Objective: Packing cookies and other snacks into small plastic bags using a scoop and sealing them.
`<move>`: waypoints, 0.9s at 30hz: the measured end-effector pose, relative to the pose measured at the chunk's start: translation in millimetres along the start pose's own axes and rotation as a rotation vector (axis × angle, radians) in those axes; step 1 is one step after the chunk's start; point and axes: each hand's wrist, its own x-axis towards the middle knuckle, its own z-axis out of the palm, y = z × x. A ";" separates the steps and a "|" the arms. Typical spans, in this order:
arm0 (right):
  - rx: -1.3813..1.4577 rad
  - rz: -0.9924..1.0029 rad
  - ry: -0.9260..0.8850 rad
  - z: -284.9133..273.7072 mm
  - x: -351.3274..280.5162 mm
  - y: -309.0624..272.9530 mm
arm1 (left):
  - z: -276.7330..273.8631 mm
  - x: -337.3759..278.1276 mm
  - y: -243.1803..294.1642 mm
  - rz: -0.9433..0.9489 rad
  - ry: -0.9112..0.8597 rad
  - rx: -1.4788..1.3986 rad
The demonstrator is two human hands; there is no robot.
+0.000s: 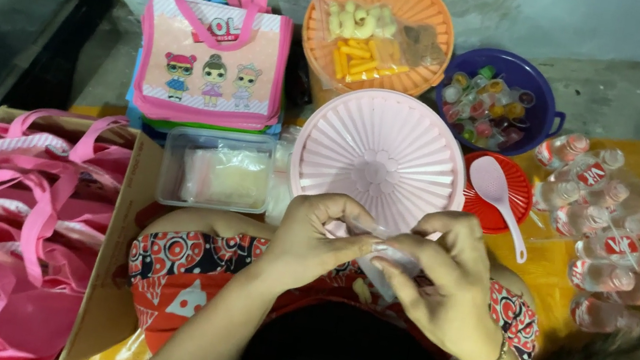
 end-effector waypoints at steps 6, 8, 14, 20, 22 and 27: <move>-0.068 0.041 -0.038 5.0 5.3 9.3 | -2.7 4.1 -1.3 0.090 0.019 -0.028; -0.050 0.035 -0.058 4.7 5.5 10.2 | -1.7 3.2 -7.5 0.077 0.011 -0.033; 0.066 0.002 -0.090 3.1 8.9 12.9 | -2.1 4.2 -8.9 0.092 -0.011 -0.009; 0.256 0.015 -0.168 -1.4 16.2 10.4 | -2.6 6.9 -21.5 0.145 -0.019 -0.045; 0.351 0.061 -0.199 -2.2 17.9 9.3 | -2.9 7.1 -25.9 0.150 -0.015 -0.060; 0.320 0.017 -0.255 3.3 19.4 12.2 | -5.7 9.0 -24.1 0.163 -0.021 -0.099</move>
